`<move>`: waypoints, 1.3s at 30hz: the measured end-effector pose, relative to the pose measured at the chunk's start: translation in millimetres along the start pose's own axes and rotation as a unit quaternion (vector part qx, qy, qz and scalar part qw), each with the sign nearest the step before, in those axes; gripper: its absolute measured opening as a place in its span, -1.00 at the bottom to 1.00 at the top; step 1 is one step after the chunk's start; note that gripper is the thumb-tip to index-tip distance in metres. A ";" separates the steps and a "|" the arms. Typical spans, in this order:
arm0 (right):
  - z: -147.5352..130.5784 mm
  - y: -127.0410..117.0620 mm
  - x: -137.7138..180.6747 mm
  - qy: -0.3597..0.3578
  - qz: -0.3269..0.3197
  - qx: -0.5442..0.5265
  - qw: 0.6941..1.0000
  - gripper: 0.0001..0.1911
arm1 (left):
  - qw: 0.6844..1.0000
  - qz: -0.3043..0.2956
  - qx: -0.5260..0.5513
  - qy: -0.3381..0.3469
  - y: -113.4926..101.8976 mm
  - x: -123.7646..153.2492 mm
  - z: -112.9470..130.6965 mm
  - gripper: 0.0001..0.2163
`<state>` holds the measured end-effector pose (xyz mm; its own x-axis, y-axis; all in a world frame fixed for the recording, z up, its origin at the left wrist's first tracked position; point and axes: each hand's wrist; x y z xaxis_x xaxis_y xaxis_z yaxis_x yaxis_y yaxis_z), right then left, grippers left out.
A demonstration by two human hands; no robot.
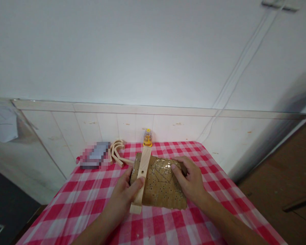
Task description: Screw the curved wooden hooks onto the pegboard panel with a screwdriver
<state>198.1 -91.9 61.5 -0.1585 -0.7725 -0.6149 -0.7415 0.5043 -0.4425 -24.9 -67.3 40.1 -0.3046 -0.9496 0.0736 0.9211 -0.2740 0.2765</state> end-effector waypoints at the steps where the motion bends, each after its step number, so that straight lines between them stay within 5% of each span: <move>1: -0.4 -0.8 -1.2 -0.007 -0.008 0.014 1.000 -0.83 | 1.000 -0.004 -0.006 0.002 0.6 0.2 0.2 -0.45; 8: -25.9 0.2 -0.9 -0.151 -0.024 0.067 0.986 -0.72 | 0.998 -0.044 -0.038 0.013 1.7 -1.1 -0.1 -0.49; 17: -35.6 0.2 -7.9 -0.062 -0.152 -0.095 0.982 -0.78 | 0.995 -0.090 -0.053 -0.005 1.6 -0.3 -4.9 -0.55; 26: -42.4 -1.8 -13.3 -0.023 -0.119 -0.113 0.986 -0.77 | 0.992 -0.120 -0.036 0.025 2.4 -0.4 -6.1 -0.41; 39: -33.4 -11.3 -14.4 0.007 -0.123 -0.152 0.981 -0.72 | 0.986 -0.031 -0.164 0.026 -5.7 3.2 -4.1 -0.37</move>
<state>187.0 -99.3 97.2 0.0416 -0.8628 -0.5039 -0.9186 0.1653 -0.3589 -30.2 -69.4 34.9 -0.3577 -0.9337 0.0153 0.9326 -0.3581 -0.0456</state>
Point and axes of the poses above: each hand's wrist, its own x-axis away from the middle knuckle, its own y-axis out of the palm, z = x × y, and after that the axes turned 8 degrees about -x, right-handed
